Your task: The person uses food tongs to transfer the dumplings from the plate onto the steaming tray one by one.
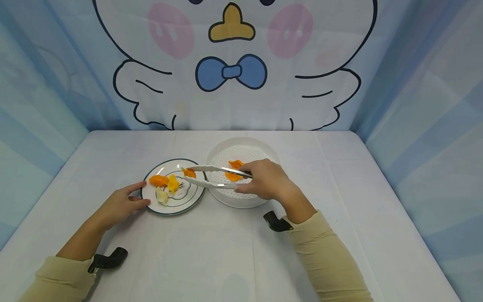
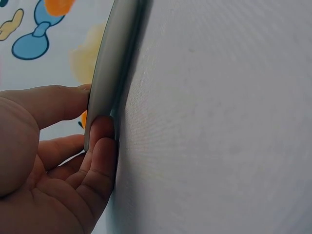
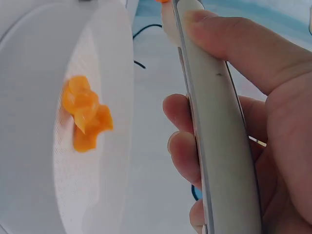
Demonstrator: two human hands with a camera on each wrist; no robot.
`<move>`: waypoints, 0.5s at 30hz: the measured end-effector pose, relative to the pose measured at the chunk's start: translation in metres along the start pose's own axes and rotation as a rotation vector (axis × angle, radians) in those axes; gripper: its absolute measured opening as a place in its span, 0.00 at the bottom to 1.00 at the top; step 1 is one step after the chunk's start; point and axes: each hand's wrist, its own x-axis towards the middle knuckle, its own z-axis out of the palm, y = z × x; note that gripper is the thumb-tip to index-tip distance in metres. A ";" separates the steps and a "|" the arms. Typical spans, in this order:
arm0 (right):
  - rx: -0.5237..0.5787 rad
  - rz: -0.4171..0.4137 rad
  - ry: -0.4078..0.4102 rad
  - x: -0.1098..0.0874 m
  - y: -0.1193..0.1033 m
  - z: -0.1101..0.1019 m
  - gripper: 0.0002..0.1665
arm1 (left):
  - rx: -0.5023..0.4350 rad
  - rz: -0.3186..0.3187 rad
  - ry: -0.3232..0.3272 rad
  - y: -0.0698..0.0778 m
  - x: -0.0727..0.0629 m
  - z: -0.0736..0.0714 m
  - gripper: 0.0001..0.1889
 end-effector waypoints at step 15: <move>0.022 0.133 0.044 -0.008 0.029 -0.014 0.35 | 0.003 0.012 0.007 0.000 -0.002 0.002 0.41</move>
